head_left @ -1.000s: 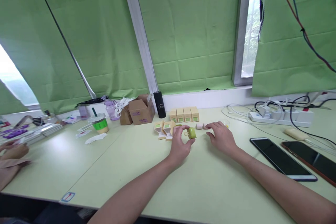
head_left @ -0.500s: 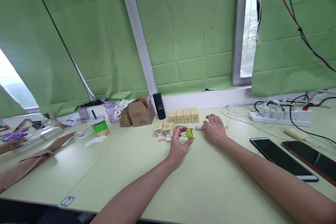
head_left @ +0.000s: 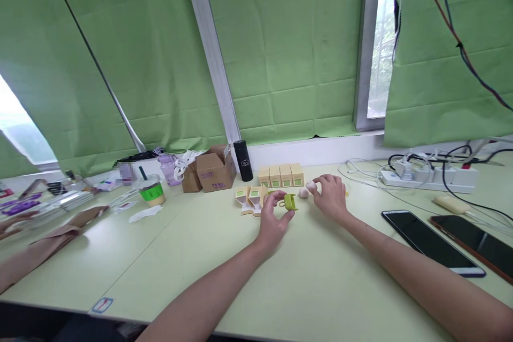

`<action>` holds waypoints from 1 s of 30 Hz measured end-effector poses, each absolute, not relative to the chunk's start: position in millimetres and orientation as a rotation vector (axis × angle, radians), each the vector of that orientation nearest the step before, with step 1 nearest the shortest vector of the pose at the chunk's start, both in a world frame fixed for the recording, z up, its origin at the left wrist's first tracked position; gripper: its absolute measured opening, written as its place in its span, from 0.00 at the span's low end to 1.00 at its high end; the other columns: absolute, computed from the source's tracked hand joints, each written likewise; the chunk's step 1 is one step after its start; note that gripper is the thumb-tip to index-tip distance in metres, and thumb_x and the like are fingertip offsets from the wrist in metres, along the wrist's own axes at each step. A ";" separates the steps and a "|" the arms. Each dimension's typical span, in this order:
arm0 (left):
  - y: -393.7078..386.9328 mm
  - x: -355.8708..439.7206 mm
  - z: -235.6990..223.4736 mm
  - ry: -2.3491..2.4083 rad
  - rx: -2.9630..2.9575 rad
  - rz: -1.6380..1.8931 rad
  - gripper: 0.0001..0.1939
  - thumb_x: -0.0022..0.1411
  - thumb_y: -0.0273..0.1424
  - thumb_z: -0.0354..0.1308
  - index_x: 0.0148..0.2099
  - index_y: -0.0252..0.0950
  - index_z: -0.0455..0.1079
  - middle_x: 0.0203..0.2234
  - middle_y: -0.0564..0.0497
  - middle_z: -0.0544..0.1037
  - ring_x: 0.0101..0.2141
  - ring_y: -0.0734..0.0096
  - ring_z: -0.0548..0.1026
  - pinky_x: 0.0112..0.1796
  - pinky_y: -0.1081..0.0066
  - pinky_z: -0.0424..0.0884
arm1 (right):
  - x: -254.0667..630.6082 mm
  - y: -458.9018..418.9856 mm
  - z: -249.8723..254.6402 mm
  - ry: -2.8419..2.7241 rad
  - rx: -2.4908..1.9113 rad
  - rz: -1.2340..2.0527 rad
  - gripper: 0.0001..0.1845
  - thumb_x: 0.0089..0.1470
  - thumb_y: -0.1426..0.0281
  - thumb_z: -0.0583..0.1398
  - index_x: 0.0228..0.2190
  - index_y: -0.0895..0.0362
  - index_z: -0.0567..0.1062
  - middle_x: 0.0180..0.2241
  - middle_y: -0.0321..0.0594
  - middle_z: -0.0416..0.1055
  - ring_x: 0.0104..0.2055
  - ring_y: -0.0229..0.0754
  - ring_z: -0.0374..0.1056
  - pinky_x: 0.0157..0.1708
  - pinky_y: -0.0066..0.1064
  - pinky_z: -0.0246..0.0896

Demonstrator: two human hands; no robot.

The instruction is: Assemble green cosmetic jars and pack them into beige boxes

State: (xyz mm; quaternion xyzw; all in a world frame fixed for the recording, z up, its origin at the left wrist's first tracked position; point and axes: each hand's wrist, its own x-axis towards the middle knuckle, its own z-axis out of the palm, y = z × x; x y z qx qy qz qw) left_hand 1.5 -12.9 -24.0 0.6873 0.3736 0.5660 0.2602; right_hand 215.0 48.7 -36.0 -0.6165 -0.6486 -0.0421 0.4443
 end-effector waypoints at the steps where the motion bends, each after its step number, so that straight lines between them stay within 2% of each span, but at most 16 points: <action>1: -12.5 1.2 -24.7 1.009 1.861 1.538 0.22 0.57 0.25 0.65 0.53 0.41 0.69 0.50 0.45 0.76 0.52 0.58 0.74 0.53 0.59 0.65 | 212.5 46.7 -34.8 -1.486 -1.443 0.072 0.15 0.58 0.60 0.60 0.41 0.54 0.81 0.50 0.53 0.73 0.56 0.62 0.59 0.53 0.54 0.57; 4: -12.0 1.2 -26.4 1.008 1.850 1.549 0.22 0.57 0.25 0.65 0.53 0.41 0.68 0.50 0.45 0.76 0.52 0.58 0.74 0.54 0.58 0.65 | 206.4 37.9 -31.5 -1.272 -1.244 0.444 0.21 0.54 0.51 0.63 0.39 0.54 0.80 0.45 0.50 0.77 0.50 0.58 0.67 0.47 0.49 0.64; 7: -13.3 2.5 -26.7 1.008 1.825 1.549 0.22 0.56 0.25 0.65 0.53 0.41 0.67 0.51 0.45 0.75 0.52 0.58 0.74 0.54 0.58 0.64 | 204.3 23.7 -28.5 -1.253 -1.168 0.590 0.25 0.59 0.48 0.59 0.41 0.55 0.81 0.40 0.48 0.80 0.39 0.51 0.73 0.34 0.40 0.67; 9: -14.7 4.0 -26.2 1.001 1.808 1.541 0.23 0.56 0.25 0.65 0.53 0.41 0.67 0.51 0.45 0.75 0.53 0.57 0.74 0.55 0.58 0.64 | 204.8 11.9 -26.4 -1.214 -1.106 0.691 0.25 0.60 0.47 0.59 0.40 0.55 0.81 0.40 0.48 0.81 0.36 0.49 0.74 0.29 0.38 0.66; 12: -16.3 6.0 -25.2 0.975 1.793 1.536 0.22 0.56 0.25 0.65 0.53 0.41 0.67 0.51 0.46 0.74 0.53 0.58 0.74 0.56 0.57 0.64 | 205.7 -4.7 -24.2 -1.013 -0.903 1.040 0.20 0.55 0.50 0.65 0.37 0.54 0.81 0.42 0.49 0.81 0.37 0.50 0.75 0.29 0.39 0.68; 16: -15.4 7.3 -25.2 0.947 1.790 1.552 0.22 0.56 0.25 0.65 0.53 0.40 0.67 0.51 0.46 0.74 0.53 0.58 0.73 0.56 0.57 0.64 | 204.4 -18.1 -23.5 -0.867 -0.804 1.259 0.16 0.52 0.54 0.69 0.35 0.53 0.80 0.44 0.47 0.80 0.38 0.50 0.75 0.30 0.39 0.70; 20: -14.2 6.7 -26.0 0.927 1.792 1.565 0.22 0.56 0.25 0.65 0.53 0.40 0.67 0.51 0.45 0.74 0.53 0.58 0.73 0.56 0.57 0.64 | 200.0 -26.2 -20.1 -0.860 -0.752 1.348 0.16 0.51 0.55 0.70 0.36 0.53 0.80 0.46 0.47 0.79 0.42 0.49 0.73 0.34 0.38 0.69; 24: -15.9 4.3 -26.6 0.913 1.779 1.563 0.22 0.56 0.25 0.66 0.52 0.39 0.67 0.50 0.45 0.74 0.53 0.57 0.73 0.57 0.57 0.65 | 194.5 -35.2 -13.6 -0.875 -0.699 1.396 0.20 0.47 0.56 0.73 0.39 0.52 0.79 0.48 0.46 0.79 0.47 0.50 0.71 0.37 0.36 0.68; 30: -17.3 1.8 -27.1 0.901 1.793 1.572 0.22 0.56 0.25 0.66 0.52 0.40 0.67 0.50 0.45 0.73 0.53 0.57 0.74 0.57 0.56 0.66 | 191.0 -41.7 -9.1 -0.874 -0.743 1.362 0.27 0.37 0.58 0.78 0.39 0.51 0.77 0.42 0.42 0.79 0.43 0.47 0.70 0.35 0.35 0.65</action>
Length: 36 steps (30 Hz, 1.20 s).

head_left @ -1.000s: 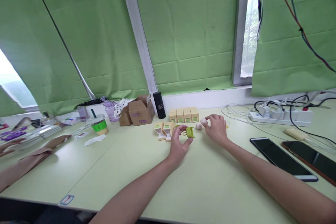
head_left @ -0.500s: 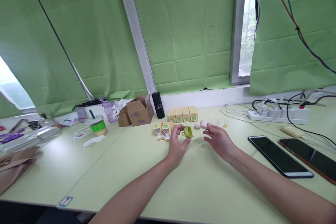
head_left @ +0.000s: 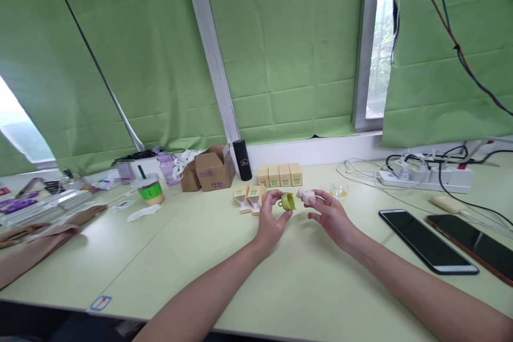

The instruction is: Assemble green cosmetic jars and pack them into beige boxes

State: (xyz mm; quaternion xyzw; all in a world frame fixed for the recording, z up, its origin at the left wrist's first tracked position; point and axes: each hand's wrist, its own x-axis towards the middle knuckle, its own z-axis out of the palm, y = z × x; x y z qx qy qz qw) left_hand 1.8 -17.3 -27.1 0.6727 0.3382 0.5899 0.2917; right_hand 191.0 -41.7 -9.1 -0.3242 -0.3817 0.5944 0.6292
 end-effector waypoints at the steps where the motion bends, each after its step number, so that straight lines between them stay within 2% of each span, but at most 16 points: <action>1: -17.4 1.8 -26.9 0.903 1.797 1.573 0.22 0.56 0.25 0.66 0.52 0.39 0.68 0.50 0.45 0.73 0.53 0.57 0.74 0.57 0.56 0.66 | 191.0 -42.0 -8.9 -0.886 -0.748 1.354 0.28 0.36 0.58 0.78 0.39 0.51 0.77 0.42 0.42 0.78 0.43 0.46 0.69 0.35 0.34 0.65; 12: -21.3 1.6 -24.2 0.909 1.845 1.552 0.22 0.56 0.23 0.64 0.52 0.39 0.68 0.50 0.45 0.75 0.53 0.58 0.74 0.58 0.55 0.67 | 187.0 -40.9 -13.2 -0.954 -0.728 1.332 0.28 0.33 0.62 0.78 0.37 0.53 0.78 0.42 0.41 0.75 0.40 0.46 0.73 0.39 0.39 0.70; 16: -20.2 1.5 -25.5 0.913 1.857 1.546 0.22 0.56 0.23 0.65 0.52 0.39 0.67 0.50 0.45 0.75 0.53 0.58 0.74 0.58 0.54 0.67 | 188.1 -36.8 -17.8 -0.980 -0.782 1.296 0.27 0.33 0.61 0.78 0.36 0.55 0.79 0.38 0.40 0.75 0.34 0.41 0.70 0.33 0.35 0.67; 21: -18.5 1.1 -27.6 0.948 1.862 1.547 0.22 0.55 0.23 0.65 0.52 0.39 0.68 0.50 0.45 0.74 0.53 0.58 0.74 0.58 0.54 0.67 | 191.5 -32.6 -20.7 -1.045 -0.888 1.277 0.25 0.38 0.59 0.76 0.38 0.56 0.82 0.35 0.41 0.74 0.32 0.39 0.65 0.27 0.30 0.60; 29: -16.9 0.3 -28.3 0.989 1.854 1.551 0.23 0.54 0.23 0.66 0.52 0.40 0.68 0.50 0.45 0.74 0.52 0.57 0.74 0.57 0.54 0.67 | 191.6 -35.2 -12.9 -0.944 -0.752 1.405 0.26 0.35 0.65 0.76 0.40 0.55 0.84 0.41 0.46 0.78 0.37 0.43 0.69 0.32 0.34 0.64; 36: -18.9 1.5 -28.3 0.962 1.880 1.547 0.23 0.54 0.21 0.65 0.52 0.41 0.69 0.50 0.46 0.73 0.53 0.58 0.74 0.57 0.55 0.67 | 190.1 -35.9 -14.4 -1.017 -0.793 1.279 0.29 0.36 0.58 0.77 0.40 0.57 0.83 0.35 0.43 0.77 0.32 0.40 0.65 0.28 0.33 0.61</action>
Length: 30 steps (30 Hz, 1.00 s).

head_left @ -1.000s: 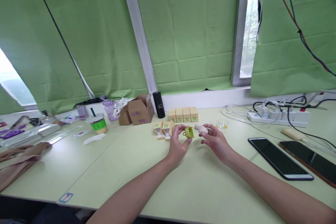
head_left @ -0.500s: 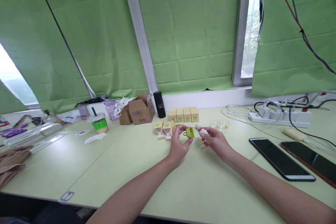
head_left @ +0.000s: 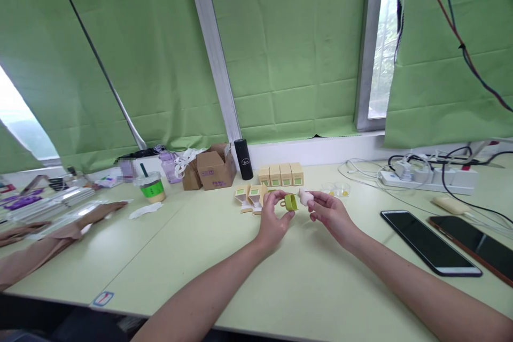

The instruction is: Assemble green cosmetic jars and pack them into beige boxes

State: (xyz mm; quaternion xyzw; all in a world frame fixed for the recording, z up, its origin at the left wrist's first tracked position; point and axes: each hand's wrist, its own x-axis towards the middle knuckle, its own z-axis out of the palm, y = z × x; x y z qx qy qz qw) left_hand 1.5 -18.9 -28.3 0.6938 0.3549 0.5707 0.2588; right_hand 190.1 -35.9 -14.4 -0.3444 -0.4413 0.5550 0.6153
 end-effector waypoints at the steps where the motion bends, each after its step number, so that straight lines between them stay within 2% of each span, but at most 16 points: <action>1: -19.1 1.8 -28.2 0.965 1.891 1.546 0.23 0.54 0.21 0.65 0.52 0.41 0.70 0.50 0.47 0.73 0.53 0.59 0.73 0.58 0.55 0.67 | 190.0 -36.3 -14.3 -1.042 -0.812 1.259 0.29 0.36 0.56 0.77 0.40 0.57 0.83 0.34 0.42 0.77 0.32 0.40 0.64 0.28 0.33 0.61; 12: -21.7 5.1 -26.6 0.963 1.948 1.518 0.26 0.52 0.19 0.67 0.52 0.43 0.74 0.49 0.47 0.70 0.54 0.58 0.72 0.58 0.55 0.67 | 189.1 -37.5 -14.8 -1.270 -0.909 1.105 0.29 0.41 0.49 0.74 0.38 0.57 0.82 0.32 0.42 0.76 0.33 0.43 0.66 0.27 0.33 0.60; 19: -26.9 6.1 -21.5 1.044 1.958 1.474 0.26 0.52 0.19 0.69 0.52 0.45 0.76 0.49 0.47 0.68 0.55 0.56 0.70 0.60 0.53 0.65 | 189.4 -38.7 -12.9 -1.312 -0.928 1.068 0.28 0.42 0.47 0.73 0.36 0.57 0.83 0.33 0.44 0.78 0.32 0.43 0.66 0.27 0.34 0.61; 30: -25.1 4.7 -25.2 1.043 1.988 1.467 0.25 0.52 0.22 0.72 0.52 0.46 0.79 0.50 0.46 0.67 0.56 0.55 0.68 0.61 0.52 0.64 | 192.1 -34.8 -16.8 -1.335 -0.923 1.054 0.26 0.43 0.47 0.72 0.33 0.57 0.84 0.26 0.40 0.76 0.26 0.41 0.65 0.26 0.35 0.63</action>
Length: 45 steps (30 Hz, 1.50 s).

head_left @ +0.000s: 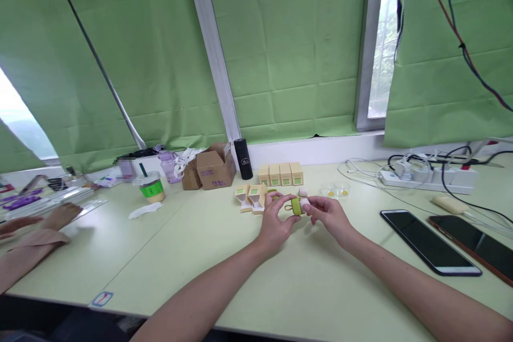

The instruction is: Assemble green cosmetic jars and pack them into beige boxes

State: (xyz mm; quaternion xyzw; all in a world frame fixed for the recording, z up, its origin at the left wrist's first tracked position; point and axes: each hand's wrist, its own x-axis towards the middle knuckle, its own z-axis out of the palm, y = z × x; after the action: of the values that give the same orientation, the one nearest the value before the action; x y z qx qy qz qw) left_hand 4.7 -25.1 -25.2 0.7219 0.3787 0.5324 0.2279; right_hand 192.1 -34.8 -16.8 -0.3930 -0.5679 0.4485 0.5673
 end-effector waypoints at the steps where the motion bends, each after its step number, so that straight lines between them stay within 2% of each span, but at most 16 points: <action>1: -24.7 4.5 -25.6 1.042 1.988 1.465 0.25 0.52 0.22 0.72 0.52 0.46 0.79 0.50 0.46 0.67 0.56 0.55 0.68 0.61 0.52 0.64 | 192.1 -34.9 -16.9 -1.336 -0.922 1.053 0.26 0.43 0.47 0.72 0.33 0.57 0.84 0.26 0.40 0.76 0.26 0.42 0.66 0.26 0.35 0.63; 18: -25.0 8.3 -27.5 1.039 1.982 1.476 0.25 0.50 0.24 0.74 0.50 0.45 0.79 0.48 0.47 0.69 0.55 0.54 0.68 0.58 0.52 0.67 | 190.1 -35.8 -19.9 -1.393 -0.950 1.030 0.28 0.48 0.43 0.68 0.32 0.57 0.83 0.23 0.38 0.73 0.25 0.42 0.66 0.29 0.36 0.64; 23: -25.6 8.5 -27.1 1.029 1.981 1.484 0.24 0.51 0.25 0.73 0.51 0.45 0.79 0.48 0.46 0.70 0.55 0.54 0.68 0.57 0.53 0.67 | 188.5 -35.8 -20.7 -1.361 -0.924 1.109 0.30 0.45 0.42 0.69 0.34 0.57 0.84 0.27 0.41 0.76 0.27 0.42 0.68 0.30 0.36 0.66; 25: -25.7 8.2 -27.2 1.029 1.975 1.475 0.24 0.52 0.25 0.73 0.51 0.45 0.79 0.48 0.46 0.70 0.55 0.53 0.68 0.57 0.53 0.68 | 188.0 -36.2 -21.4 -1.341 -0.912 1.142 0.31 0.45 0.43 0.70 0.37 0.57 0.84 0.28 0.40 0.76 0.29 0.43 0.69 0.30 0.36 0.67; 28: -25.5 7.7 -27.5 1.038 1.968 1.445 0.24 0.54 0.26 0.72 0.53 0.45 0.78 0.48 0.46 0.71 0.55 0.54 0.68 0.58 0.52 0.67 | 187.5 -36.2 -22.8 -1.312 -0.909 1.141 0.35 0.46 0.45 0.70 0.49 0.55 0.81 0.27 0.36 0.74 0.27 0.41 0.68 0.30 0.36 0.67; 30: -25.5 7.3 -27.2 1.041 1.976 1.424 0.23 0.55 0.27 0.72 0.54 0.46 0.78 0.48 0.46 0.71 0.56 0.53 0.67 0.58 0.52 0.67 | 187.3 -35.5 -23.9 -1.321 -0.904 1.135 0.36 0.48 0.45 0.70 0.51 0.54 0.80 0.27 0.35 0.74 0.26 0.40 0.67 0.29 0.36 0.67; 34: -27.2 7.6 -24.7 1.052 2.038 1.398 0.23 0.59 0.29 0.70 0.56 0.46 0.77 0.50 0.45 0.74 0.57 0.52 0.65 0.59 0.49 0.66 | 186.5 -32.6 -25.7 -1.342 -0.884 1.127 0.32 0.48 0.44 0.69 0.45 0.55 0.80 0.31 0.39 0.76 0.31 0.44 0.70 0.29 0.36 0.68; 38: -30.4 9.1 -22.0 1.091 2.143 1.441 0.23 0.64 0.35 0.66 0.61 0.49 0.73 0.54 0.46 0.77 0.59 0.49 0.63 0.59 0.46 0.65 | 184.7 -31.7 -25.6 -1.327 -0.843 1.087 0.30 0.51 0.44 0.67 0.43 0.55 0.78 0.30 0.39 0.75 0.32 0.44 0.71 0.29 0.36 0.68; 42: -32.1 9.8 -23.3 1.130 2.288 1.572 0.21 0.67 0.34 0.63 0.61 0.48 0.72 0.53 0.47 0.79 0.55 0.50 0.70 0.57 0.48 0.69 | 182.2 -34.4 -24.5 -1.290 -0.836 1.066 0.31 0.50 0.43 0.67 0.41 0.55 0.76 0.30 0.38 0.73 0.30 0.43 0.70 0.28 0.35 0.68; 45: -33.2 9.8 -26.2 1.057 2.443 1.579 0.19 0.71 0.31 0.56 0.63 0.45 0.70 0.54 0.46 0.79 0.54 0.55 0.76 0.55 0.53 0.73 | 180.3 -36.4 -25.9 -1.276 -0.854 1.067 0.33 0.48 0.42 0.68 0.42 0.56 0.74 0.28 0.36 0.72 0.31 0.44 0.71 0.27 0.35 0.67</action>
State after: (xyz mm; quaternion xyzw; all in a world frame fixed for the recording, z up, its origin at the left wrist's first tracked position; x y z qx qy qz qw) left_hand 9.8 -33.2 -26.2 0.7892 0.3414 0.5100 0.0233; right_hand 180.3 -36.4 -25.9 -0.3676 -0.5492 0.4590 0.5938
